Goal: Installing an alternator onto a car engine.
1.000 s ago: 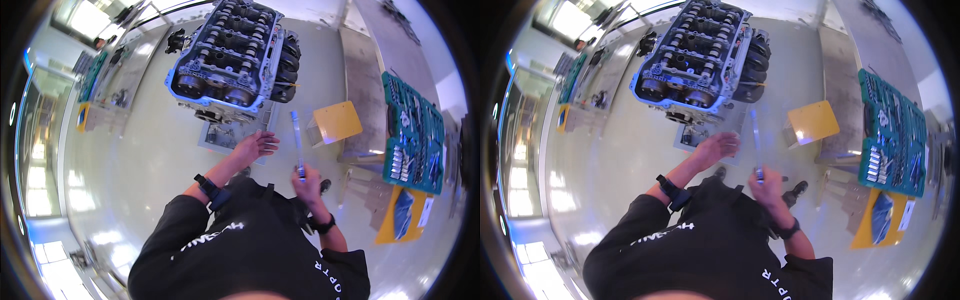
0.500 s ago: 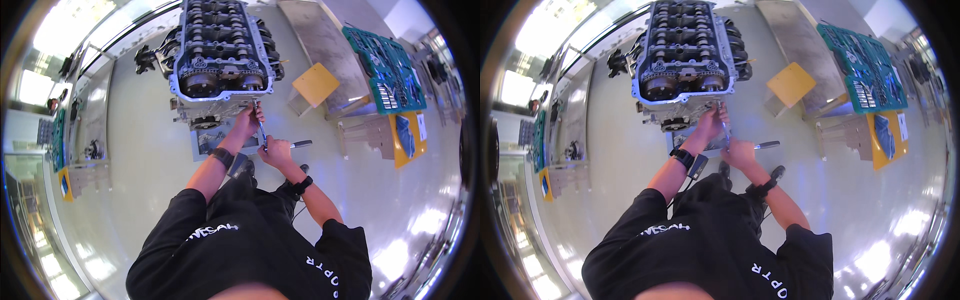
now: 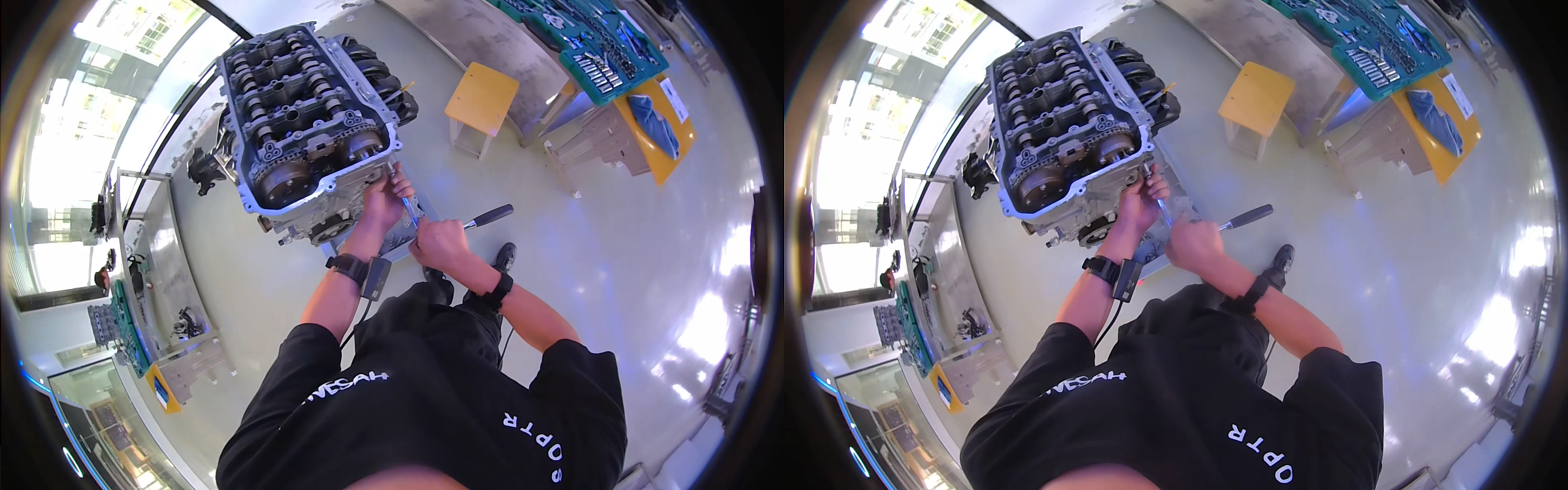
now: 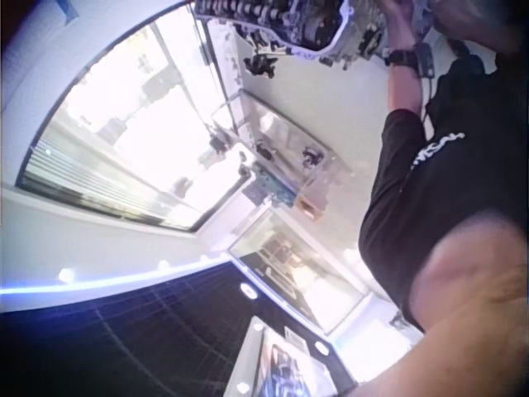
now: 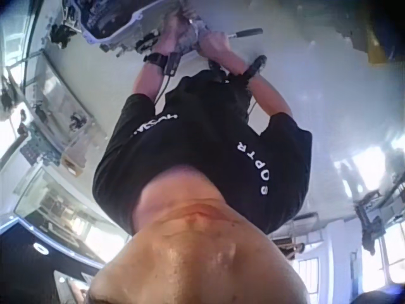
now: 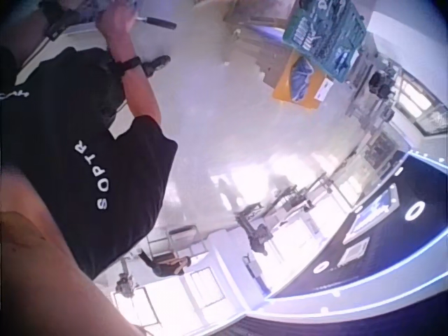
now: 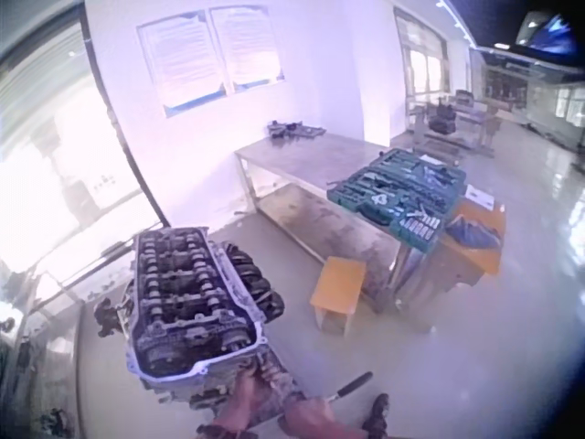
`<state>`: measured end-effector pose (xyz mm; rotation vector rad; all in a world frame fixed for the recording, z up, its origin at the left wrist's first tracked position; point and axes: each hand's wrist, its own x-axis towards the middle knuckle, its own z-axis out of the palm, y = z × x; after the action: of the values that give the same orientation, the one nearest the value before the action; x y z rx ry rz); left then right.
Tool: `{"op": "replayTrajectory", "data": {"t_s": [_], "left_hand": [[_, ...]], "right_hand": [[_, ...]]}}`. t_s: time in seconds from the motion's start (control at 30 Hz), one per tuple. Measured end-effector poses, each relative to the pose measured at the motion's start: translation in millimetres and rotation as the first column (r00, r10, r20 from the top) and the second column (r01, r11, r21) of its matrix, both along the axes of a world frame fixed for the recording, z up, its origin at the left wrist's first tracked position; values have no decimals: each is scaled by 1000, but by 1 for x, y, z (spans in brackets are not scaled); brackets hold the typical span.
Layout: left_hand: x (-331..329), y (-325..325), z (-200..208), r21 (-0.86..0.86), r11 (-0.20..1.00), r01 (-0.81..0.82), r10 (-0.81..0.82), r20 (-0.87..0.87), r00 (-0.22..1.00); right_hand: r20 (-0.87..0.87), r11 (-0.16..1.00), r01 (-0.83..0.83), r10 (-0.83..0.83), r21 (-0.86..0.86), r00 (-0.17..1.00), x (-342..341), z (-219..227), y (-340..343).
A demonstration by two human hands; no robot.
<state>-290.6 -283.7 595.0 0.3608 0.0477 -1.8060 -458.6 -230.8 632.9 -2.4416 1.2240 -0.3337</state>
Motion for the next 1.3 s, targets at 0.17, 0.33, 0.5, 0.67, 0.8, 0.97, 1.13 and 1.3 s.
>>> {"op": "replayTrajectory", "data": {"t_s": [0.17,0.33,0.5,0.67,0.8,0.97,1.13,1.3], "left_hand": [[-1,5,-2,69,996,-51,50,9,999],[0,2,1,58,998,-39,41,-30,999],[10,-4,8,1,1000,8,-8,-121,993],[7,4,11,92,996,19,-6,-138,990],[7,6,4,123,992,21,-6,-124,992],[12,0,-2,102,995,23,-17,-63,998],[15,-2,-3,115,993,-32,22,82,996],[4,-10,5,172,983,-58,20,214,977]], "right_hand": [[18,999,-2,1,35,1000,0,0,3],[-5,993,15,-15,116,1000,2,11,3],[-40,996,-60,63,71,997,12,29,0],[-11,993,-43,45,113,999,6,38,3],[16,992,-44,42,116,999,5,29,5],[20,992,0,-3,126,1000,9,14,5],[30,988,-42,38,148,999,1,-7,-11],[703,396,-632,-616,666,355,5,-65,-7]]}}
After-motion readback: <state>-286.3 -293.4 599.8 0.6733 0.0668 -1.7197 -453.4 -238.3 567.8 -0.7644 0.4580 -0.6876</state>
